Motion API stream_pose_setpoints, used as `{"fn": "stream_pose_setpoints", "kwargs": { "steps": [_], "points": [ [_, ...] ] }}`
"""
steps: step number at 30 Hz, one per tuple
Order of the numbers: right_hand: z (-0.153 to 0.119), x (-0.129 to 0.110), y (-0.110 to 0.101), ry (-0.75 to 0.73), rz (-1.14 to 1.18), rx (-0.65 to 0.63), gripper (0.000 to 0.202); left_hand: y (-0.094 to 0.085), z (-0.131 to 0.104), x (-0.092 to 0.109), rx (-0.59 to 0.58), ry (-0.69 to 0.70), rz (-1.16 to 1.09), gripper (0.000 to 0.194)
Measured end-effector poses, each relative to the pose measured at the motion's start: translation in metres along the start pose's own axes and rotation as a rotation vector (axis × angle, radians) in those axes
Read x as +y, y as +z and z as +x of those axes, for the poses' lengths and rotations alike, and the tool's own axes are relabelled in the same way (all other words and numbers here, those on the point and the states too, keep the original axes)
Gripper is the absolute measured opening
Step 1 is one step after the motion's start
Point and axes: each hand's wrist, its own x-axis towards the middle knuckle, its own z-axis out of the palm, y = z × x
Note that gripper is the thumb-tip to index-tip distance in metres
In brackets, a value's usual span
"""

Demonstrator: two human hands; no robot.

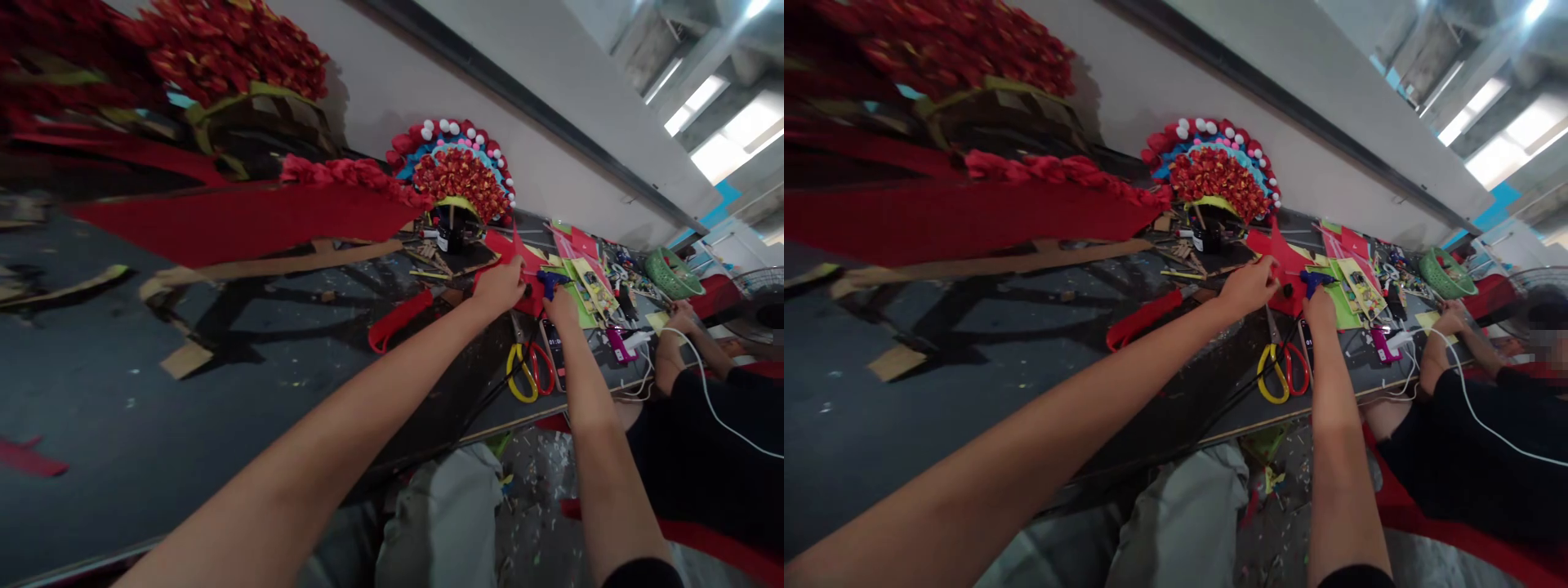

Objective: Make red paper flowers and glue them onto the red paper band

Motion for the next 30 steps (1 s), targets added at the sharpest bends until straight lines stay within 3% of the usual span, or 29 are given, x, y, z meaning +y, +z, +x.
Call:
{"fn": "stream_pose_setpoints", "kwargs": {
  "steps": [7, 12, 15, 23, 30],
  "points": [
    [-0.004, -0.002, 0.001, -0.006, 0.081, 0.042, 0.041, -0.016, -0.001, -0.031, 0.036, -0.009, -0.025, 0.037],
    [-0.004, -0.002, 0.001, 0.019, 0.121, 0.061, 0.04, -0.029, 0.009, -0.031, 0.153, 0.06, -0.064, 0.033],
    [-0.003, -0.001, 0.001, 0.035, 0.135, 0.067, 0.039, -0.04, 0.019, -0.019, 0.251, 0.141, -0.088, 0.029],
    [-0.003, -0.001, 0.001, 0.044, 0.169, 0.072, 0.039, -0.091, 0.049, 0.03, 0.269, 0.262, 0.058, 0.033],
    [0.001, -0.005, 0.0, 0.11, 0.282, 0.058, 0.036, -0.142, 0.049, 0.064, 0.41, 0.311, 0.033, 0.034]
  ]
}}
